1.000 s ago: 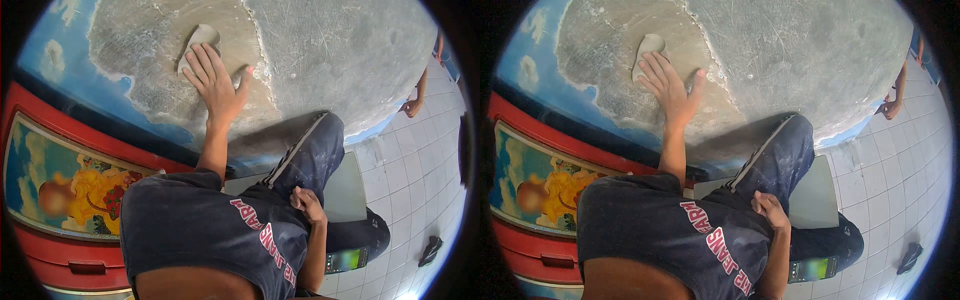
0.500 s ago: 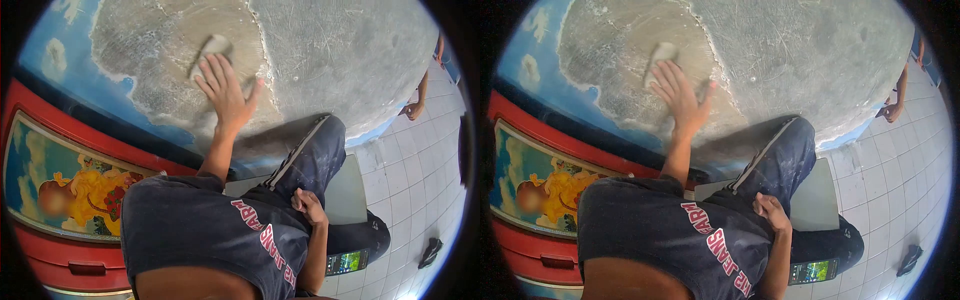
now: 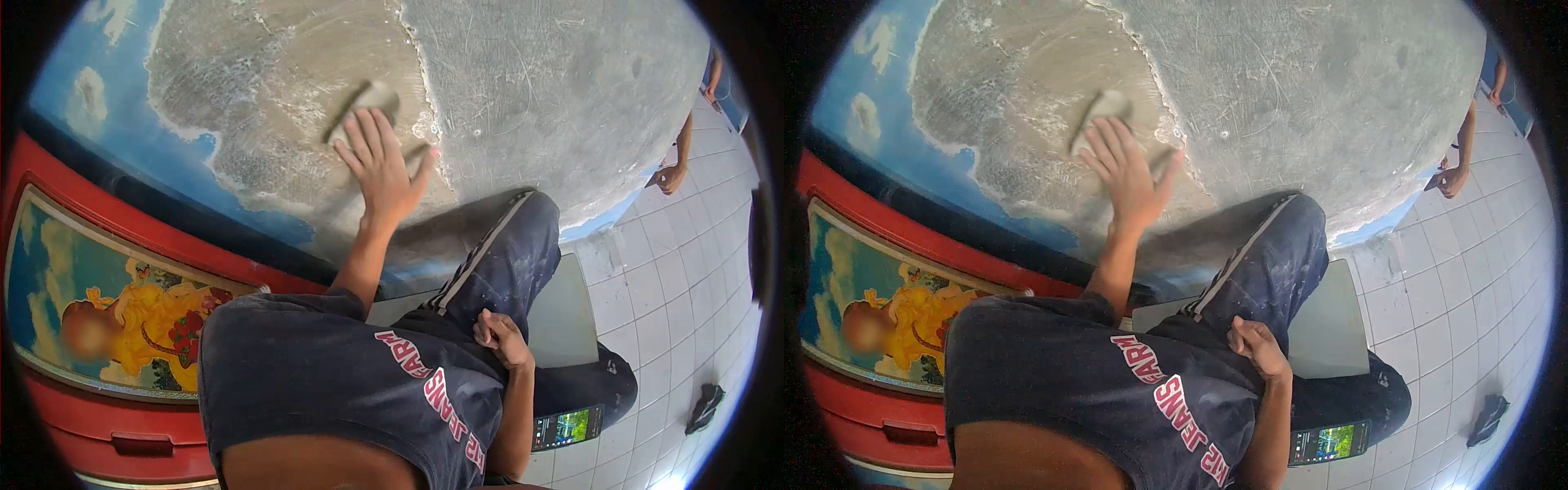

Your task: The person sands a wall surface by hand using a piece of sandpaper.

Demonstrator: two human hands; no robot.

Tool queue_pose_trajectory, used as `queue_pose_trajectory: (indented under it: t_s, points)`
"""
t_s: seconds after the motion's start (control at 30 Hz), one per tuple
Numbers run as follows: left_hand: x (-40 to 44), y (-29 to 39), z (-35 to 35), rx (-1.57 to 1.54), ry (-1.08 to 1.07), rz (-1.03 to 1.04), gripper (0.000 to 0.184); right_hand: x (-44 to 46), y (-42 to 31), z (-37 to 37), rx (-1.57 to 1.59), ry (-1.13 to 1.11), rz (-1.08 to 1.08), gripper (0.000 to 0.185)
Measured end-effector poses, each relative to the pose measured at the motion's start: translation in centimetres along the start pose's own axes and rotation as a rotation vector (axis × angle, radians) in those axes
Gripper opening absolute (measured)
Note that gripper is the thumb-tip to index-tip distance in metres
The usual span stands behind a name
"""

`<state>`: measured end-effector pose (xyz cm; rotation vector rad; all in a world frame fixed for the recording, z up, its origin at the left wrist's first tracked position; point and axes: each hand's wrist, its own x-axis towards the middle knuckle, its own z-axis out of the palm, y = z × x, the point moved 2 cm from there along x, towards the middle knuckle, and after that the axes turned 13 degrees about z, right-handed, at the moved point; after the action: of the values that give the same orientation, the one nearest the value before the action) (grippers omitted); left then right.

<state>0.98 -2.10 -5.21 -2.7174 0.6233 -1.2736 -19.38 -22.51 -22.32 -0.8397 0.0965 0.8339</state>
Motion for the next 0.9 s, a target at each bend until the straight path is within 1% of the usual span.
queue_pose_trajectory:
  t_s: [0.03,0.07,0.13,0.17,0.2,0.27,0.33,0.4,0.43,0.5,0.53,0.63,0.67,0.73,0.77,0.83,0.87,0.9]
  points:
    - [-0.6,0.3,0.7,0.066,-0.127,0.042,0.115,0.0,0.1,0.0,0.004,0.005,0.001,0.05]
    - [-0.9,-0.1,1.1,0.063,-0.126,0.042,0.115,-0.1,0.0,-0.1,0.004,0.009,0.0,0.05]
    - [0.0,-1.0,-0.7,0.056,-0.157,0.011,0.115,-0.3,0.0,0.1,0.002,0.024,0.006,0.05]
    - [0.8,-1.6,-1.6,-0.06,-0.079,-0.035,0.115,-0.4,0.1,0.1,0.005,0.024,0.014,0.05]
    - [1.6,-1.9,-2.3,-0.059,-0.084,-0.037,0.115,-0.4,0.0,0.2,-0.001,0.026,0.012,0.05]
    - [2.9,-2.4,-3.7,-0.08,0.116,-0.081,0.108,-0.3,-0.1,0.2,-0.009,0.022,0.008,0.05]
    - [2.6,-1.9,-3.0,-0.064,0.124,-0.078,0.109,-0.1,-0.3,0.2,-0.014,0.005,-0.016,0.05]
    - [1.1,-1.1,-1.0,-0.006,0.064,-0.024,0.109,0.0,-0.1,0.0,-0.013,0.003,-0.016,0.05]
    - [0.2,-0.9,-0.3,-0.007,0.067,-0.022,0.109,0.0,0.0,-0.1,-0.008,0.001,-0.009,0.051]
    - [-0.7,-0.4,0.4,0.018,-0.104,-0.005,0.114,0.0,0.1,0.0,0.001,0.003,-0.005,0.051]
    - [-0.4,-0.6,0.1,0.014,-0.103,-0.005,0.114,-0.1,0.1,-0.1,0.01,0.006,0.002,0.051]
    - [1.6,-2.7,-2.9,-0.055,0.084,-0.083,0.109,-0.1,0.2,-0.1,-0.005,0.013,0.003,0.051]
    - [2.1,-2.9,-3.3,-0.051,0.079,-0.084,0.109,-0.1,0.3,0.0,-0.003,0.01,0.008,0.051]
    - [2.9,-3.4,-3.8,-0.035,0.162,-0.125,0.108,0.0,0.1,0.0,-0.019,0.023,0.018,0.051]
    - [2.7,-3.2,-3.5,-0.034,0.169,-0.122,0.108,0.1,0.0,0.0,-0.023,0.021,0.011,0.051]
    - [1.3,-2.0,-1.7,-0.003,0.03,-0.048,0.116,0.1,0.1,-0.1,-0.015,0.011,0.009,0.05]
    - [0.6,-1.6,-1.1,-0.006,0.035,-0.044,0.116,0.1,0.1,-0.2,-0.015,0.012,0.003,0.05]
    - [0.4,-0.9,-1.2,-0.024,-0.01,-0.034,0.115,0.1,0.1,-0.1,-0.016,0.013,-0.005,0.05]
